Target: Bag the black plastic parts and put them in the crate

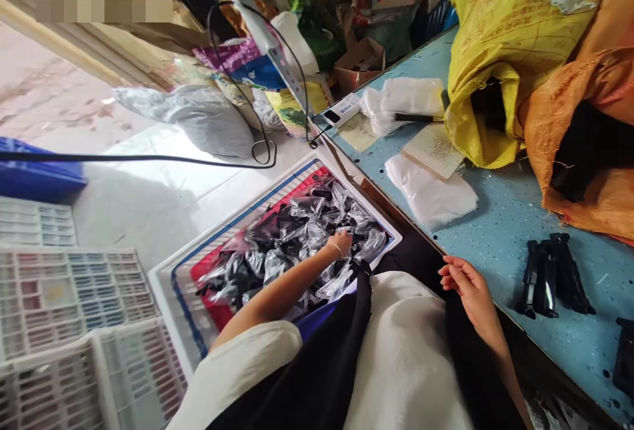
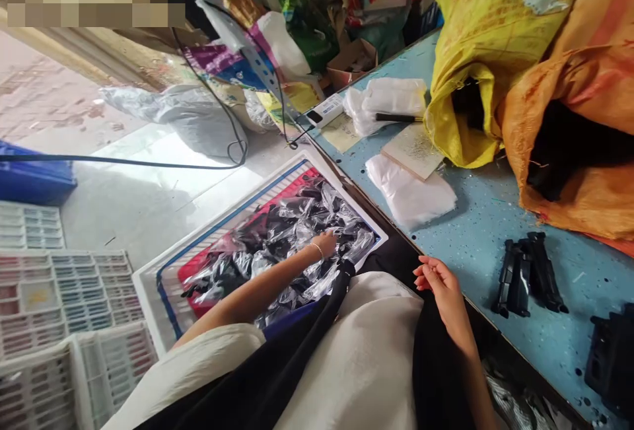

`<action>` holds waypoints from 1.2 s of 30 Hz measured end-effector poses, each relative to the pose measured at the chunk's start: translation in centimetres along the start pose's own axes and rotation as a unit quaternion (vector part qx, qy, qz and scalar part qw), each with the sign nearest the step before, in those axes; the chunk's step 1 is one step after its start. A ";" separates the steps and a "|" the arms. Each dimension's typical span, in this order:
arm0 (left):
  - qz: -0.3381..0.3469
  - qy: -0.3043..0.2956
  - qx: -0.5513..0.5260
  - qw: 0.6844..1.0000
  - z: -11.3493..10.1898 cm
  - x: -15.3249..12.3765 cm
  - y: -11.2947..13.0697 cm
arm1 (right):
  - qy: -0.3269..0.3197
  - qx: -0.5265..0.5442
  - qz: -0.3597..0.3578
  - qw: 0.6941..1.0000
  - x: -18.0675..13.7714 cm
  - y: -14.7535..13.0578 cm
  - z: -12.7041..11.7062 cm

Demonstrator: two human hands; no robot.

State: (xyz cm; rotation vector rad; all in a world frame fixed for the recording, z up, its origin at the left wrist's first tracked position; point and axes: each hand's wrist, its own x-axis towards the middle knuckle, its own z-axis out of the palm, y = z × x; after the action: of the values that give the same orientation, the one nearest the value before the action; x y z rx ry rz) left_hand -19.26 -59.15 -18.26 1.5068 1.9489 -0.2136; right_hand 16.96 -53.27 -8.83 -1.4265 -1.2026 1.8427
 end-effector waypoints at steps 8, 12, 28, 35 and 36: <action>0.157 -0.110 0.182 0.964 -2.3 0.1 10.3 | 0.003 0.050 -0.032 0.998 -0.6 0.9 -0.6; 0.216 -0.089 0.218 0.947 -5.3 -0.7 13.3 | 0.004 0.068 -0.053 0.996 -0.9 1.1 -1.6; 0.351 0.285 0.031 0.892 -8.2 4.3 21.0 | 0.361 -0.318 -0.138 0.866 -7.2 -0.7 -11.4; 0.344 0.197 -0.099 0.912 -9.4 7.7 19.7 | 0.385 -0.459 -0.054 0.799 -6.2 2.2 -13.9; 0.336 0.184 -0.136 0.914 -9.7 7.8 19.5 | 0.392 -0.428 -0.054 0.812 -6.1 2.3 -14.1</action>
State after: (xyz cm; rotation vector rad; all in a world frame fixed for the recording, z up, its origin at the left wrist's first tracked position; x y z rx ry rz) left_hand -6.34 -41.70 -10.36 2.0132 1.5055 0.6532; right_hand 32.43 -54.62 -8.67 -2.1848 -1.6226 0.3978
